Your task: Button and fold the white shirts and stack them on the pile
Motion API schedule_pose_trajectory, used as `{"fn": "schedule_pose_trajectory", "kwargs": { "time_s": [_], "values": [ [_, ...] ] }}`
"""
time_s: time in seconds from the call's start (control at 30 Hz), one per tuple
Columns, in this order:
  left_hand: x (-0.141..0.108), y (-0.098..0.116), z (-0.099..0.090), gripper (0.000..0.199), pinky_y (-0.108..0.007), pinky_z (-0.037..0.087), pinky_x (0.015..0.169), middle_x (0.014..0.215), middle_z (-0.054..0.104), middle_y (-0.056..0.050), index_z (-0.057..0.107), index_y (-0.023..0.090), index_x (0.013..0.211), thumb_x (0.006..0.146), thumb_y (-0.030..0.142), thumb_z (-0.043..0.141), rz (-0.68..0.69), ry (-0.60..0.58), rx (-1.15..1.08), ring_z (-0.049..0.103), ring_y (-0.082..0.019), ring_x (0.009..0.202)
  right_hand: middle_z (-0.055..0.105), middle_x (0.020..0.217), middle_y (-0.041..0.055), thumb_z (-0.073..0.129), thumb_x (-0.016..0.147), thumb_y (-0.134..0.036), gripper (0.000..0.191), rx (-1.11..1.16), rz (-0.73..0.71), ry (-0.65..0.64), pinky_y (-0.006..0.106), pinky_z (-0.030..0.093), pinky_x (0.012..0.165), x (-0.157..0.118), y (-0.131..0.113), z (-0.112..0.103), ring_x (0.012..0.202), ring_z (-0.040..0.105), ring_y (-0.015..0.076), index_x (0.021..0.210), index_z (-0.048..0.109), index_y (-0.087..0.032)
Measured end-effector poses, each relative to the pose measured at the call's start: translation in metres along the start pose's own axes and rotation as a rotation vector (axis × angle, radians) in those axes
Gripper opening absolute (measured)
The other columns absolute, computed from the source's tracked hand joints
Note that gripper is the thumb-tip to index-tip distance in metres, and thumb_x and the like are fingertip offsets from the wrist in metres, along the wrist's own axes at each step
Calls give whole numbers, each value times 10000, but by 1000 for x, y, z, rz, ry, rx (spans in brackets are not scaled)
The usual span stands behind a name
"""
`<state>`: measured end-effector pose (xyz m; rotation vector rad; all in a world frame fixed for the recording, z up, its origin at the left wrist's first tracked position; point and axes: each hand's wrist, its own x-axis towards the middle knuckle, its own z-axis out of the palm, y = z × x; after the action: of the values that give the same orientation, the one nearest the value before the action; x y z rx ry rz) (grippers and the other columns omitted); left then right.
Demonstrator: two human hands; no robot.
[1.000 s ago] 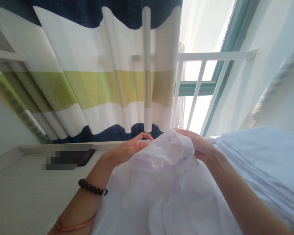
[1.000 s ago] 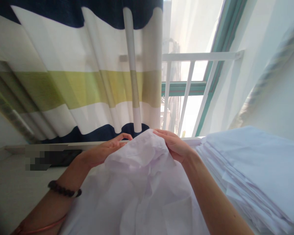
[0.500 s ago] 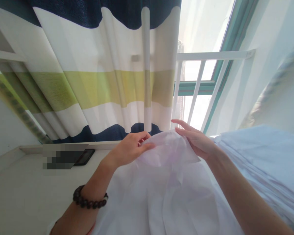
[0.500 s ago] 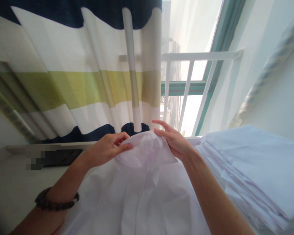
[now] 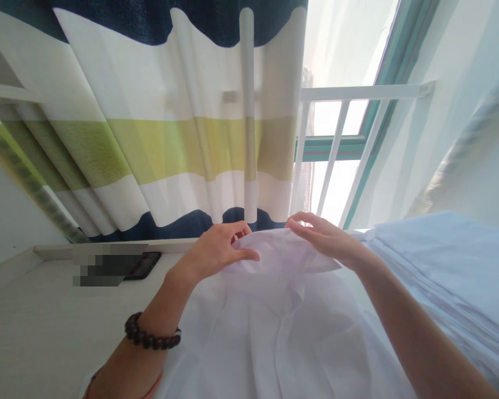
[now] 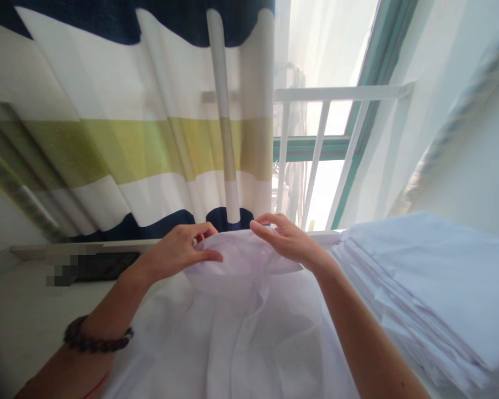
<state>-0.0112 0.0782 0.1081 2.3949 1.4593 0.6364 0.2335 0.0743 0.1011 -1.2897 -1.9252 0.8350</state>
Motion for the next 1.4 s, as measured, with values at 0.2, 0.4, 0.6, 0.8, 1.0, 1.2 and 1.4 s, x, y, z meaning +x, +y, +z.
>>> {"fn": "schedule_pose_trajectory", "kwargs": {
  "time_s": [0.2, 0.4, 0.6, 0.8, 1.0, 1.2, 1.4],
  "values": [
    [2, 1, -1, 359, -225, 289, 517, 572, 485, 42, 614, 184, 687, 748, 536, 644, 13, 92, 39, 436, -116, 554, 162, 1466, 46, 725, 648, -556, 603, -229, -189, -29, 386, 530, 824, -7, 0, -2, 1138, 505, 281, 1169, 515, -337],
    [2, 0, 2, 506, -235, 227, 497, 509, 381, 51, 504, 170, 563, 771, 627, 574, 23, 148, 138, 360, -99, 515, 358, 1318, 44, 676, 742, -416, 340, -274, -249, 8, 366, 494, 885, 2, 9, 3, 1027, 562, 196, 1046, 582, -298],
    [1, 0, 1, 562, -240, 213, 496, 491, 338, 49, 389, 166, 528, 854, 617, 462, 61, 183, 194, 330, -94, 494, 594, 858, 29, 616, 764, -418, 216, -419, -62, 22, 307, 473, 646, 8, 17, 2, 746, 580, 177, 849, 598, -220],
    [4, -3, 2, 532, -255, 203, 510, 545, 490, 18, 463, 176, 558, 873, 603, 444, -8, 244, 402, 435, -131, 536, 639, 721, 23, 503, 773, -256, 125, -304, 42, -118, 251, 405, 559, 1, 2, -1, 684, 584, 165, 742, 606, -193],
    [10, -17, 10, 326, -257, 268, 542, 759, 645, -8, 602, 213, 785, 911, 484, 470, -54, 285, 410, 567, -186, 687, 591, 639, 3, 428, 791, -211, 177, -299, -42, -228, 240, 336, 501, -8, -15, -2, 601, 540, 139, 651, 532, -188],
    [10, -25, 8, 120, -235, 401, 665, 779, 621, 19, 610, 199, 848, 865, 315, 583, 239, 257, 84, 544, -134, 693, 490, 571, -18, 352, 829, -176, 258, -473, -52, -194, 253, 303, 508, -6, -18, 0, 540, 446, 116, 582, 424, -197],
    [7, -19, 7, 214, -248, 405, 654, 798, 669, -2, 650, 188, 830, 884, 367, 547, 191, 193, 52, 586, -152, 717, 598, 720, 21, 449, 812, -225, 127, -545, 0, -85, 261, 342, 540, -12, -17, 2, 631, 519, 149, 710, 522, -203]
  ]
}}
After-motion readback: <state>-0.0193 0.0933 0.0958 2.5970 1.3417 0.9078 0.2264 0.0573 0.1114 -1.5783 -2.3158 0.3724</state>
